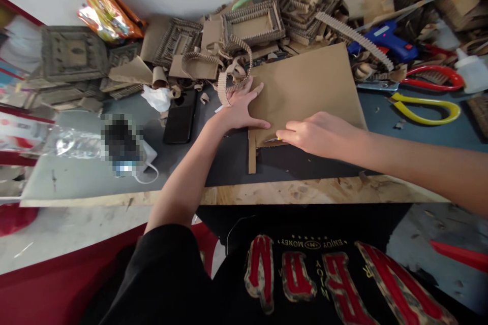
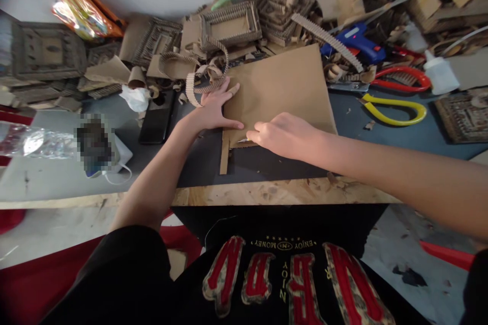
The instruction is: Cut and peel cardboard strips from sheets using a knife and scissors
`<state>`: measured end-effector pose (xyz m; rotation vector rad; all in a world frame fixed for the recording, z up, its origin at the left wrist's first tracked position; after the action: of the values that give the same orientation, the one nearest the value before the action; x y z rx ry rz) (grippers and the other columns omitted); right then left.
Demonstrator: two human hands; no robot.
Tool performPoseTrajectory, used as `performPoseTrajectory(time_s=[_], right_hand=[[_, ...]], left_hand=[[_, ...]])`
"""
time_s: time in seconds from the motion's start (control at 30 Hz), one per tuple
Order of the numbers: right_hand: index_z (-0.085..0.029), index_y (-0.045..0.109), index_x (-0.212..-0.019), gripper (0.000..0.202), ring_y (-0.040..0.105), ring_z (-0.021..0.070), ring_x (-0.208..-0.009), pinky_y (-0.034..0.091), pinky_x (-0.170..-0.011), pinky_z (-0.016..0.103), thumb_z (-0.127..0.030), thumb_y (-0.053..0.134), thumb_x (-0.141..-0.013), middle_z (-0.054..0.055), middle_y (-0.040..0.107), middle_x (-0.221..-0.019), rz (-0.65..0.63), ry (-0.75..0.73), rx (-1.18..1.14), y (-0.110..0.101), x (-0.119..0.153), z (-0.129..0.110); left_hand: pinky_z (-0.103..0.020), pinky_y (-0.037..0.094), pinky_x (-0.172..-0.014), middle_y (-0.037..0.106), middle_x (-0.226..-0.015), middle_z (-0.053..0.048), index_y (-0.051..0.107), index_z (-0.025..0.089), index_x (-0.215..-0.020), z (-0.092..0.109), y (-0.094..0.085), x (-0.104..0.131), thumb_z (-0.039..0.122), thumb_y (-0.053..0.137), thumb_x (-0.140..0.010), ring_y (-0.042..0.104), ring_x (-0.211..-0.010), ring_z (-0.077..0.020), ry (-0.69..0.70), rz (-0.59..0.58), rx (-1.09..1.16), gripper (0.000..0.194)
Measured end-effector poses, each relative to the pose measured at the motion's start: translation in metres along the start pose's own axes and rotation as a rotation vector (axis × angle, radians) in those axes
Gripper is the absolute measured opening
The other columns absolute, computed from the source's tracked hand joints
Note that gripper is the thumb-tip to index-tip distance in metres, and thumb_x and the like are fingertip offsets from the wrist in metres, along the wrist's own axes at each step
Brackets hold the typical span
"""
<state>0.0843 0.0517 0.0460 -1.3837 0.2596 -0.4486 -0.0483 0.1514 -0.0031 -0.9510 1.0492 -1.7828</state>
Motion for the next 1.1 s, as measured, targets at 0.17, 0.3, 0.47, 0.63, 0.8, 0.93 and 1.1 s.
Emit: performPoseTrajectory(time_s=[0.17,0.3,0.47,0.63,0.8,0.93,1.1], right_hand=[[-0.019,0.064,-0.103,0.024,0.041,0.0083,-0.046,0.013,-0.048,0.030,-0.012,0.042,-0.093,0.003,0.064,-0.077,-0.003,0.018,-0.010,0.001,0.003,0.004],[-0.019,0.064,-0.099,0.023,0.042,0.0089,-0.047,0.013,-0.048,0.030,-0.014,0.042,-0.095,0.003,0.064,-0.076,-0.016,0.013,-0.012,-0.001,0.004,0.005],[-0.020,0.065,-0.097,0.023,0.042,0.0086,-0.047,0.012,-0.048,0.030,-0.017,0.042,-0.096,0.003,0.064,-0.075,-0.013,0.028,0.002,0.000,0.010,0.010],[-0.020,0.065,-0.100,0.025,0.040,0.0087,-0.046,0.012,-0.048,0.029,-0.018,0.040,-0.097,0.002,0.063,-0.074,-0.034,0.023,0.023,0.001,0.014,0.013],[-0.019,0.065,-0.106,0.027,0.042,0.0083,-0.047,0.014,-0.048,0.028,-0.015,0.040,-0.096,0.003,0.065,-0.079,-0.090,0.010,0.015,0.003,0.019,0.017],[-0.019,0.065,-0.112,0.029,0.043,0.0080,-0.048,0.016,-0.049,0.028,-0.015,0.040,-0.096,0.004,0.067,-0.084,-0.106,0.017,0.010,0.004,0.022,0.022],[-0.020,0.064,-0.112,0.030,0.043,0.0080,-0.047,0.016,-0.050,0.028,-0.016,0.039,-0.096,0.003,0.065,-0.080,-0.132,0.005,0.027,0.003,0.022,0.024]], left_hand=[[-0.054,0.004,-0.121,0.006,-0.165,-0.008,0.018,0.029,-0.156,-0.001,0.001,0.000,0.070,0.078,-0.056,0.003,-0.150,-0.0426,-0.007,-0.005,0.003,0.123],[-0.054,0.003,-0.121,0.005,-0.166,-0.008,0.017,0.030,-0.156,-0.002,0.001,-0.001,0.070,0.078,-0.055,0.002,-0.151,-0.0421,0.005,-0.004,0.010,0.124],[-0.053,0.002,-0.122,0.004,-0.166,-0.007,0.017,0.030,-0.156,-0.003,0.002,-0.002,0.071,0.077,-0.056,0.001,-0.151,-0.0413,0.010,-0.004,0.010,0.123],[-0.054,0.001,-0.121,-0.001,-0.166,-0.008,0.015,0.029,-0.156,-0.003,0.003,-0.002,0.072,0.075,-0.057,-0.001,-0.151,-0.0419,-0.002,-0.023,0.010,0.124],[-0.056,0.004,-0.121,-0.001,-0.166,-0.008,0.014,0.029,-0.156,-0.001,0.002,0.000,0.073,0.072,-0.059,0.002,-0.150,-0.0428,0.027,-0.035,0.035,0.122],[-0.056,0.008,-0.121,0.000,-0.166,-0.007,0.014,0.030,-0.156,0.000,0.002,0.000,0.072,0.071,-0.061,0.003,-0.151,-0.0424,0.044,-0.029,0.045,0.119],[-0.056,0.010,-0.121,0.001,-0.166,-0.007,0.013,0.030,-0.156,0.003,0.002,-0.001,0.072,0.071,-0.061,0.005,-0.151,-0.0421,0.062,-0.043,0.053,0.118]])
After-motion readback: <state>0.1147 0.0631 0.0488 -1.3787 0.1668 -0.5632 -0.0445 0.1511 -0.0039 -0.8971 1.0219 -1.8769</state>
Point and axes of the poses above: each hand's wrist, its own x-axis away from the middle knuckle, its own y-axis out of the palm, z = x × y, the point moved 9 cm from there along -x, towards the middle knuckle
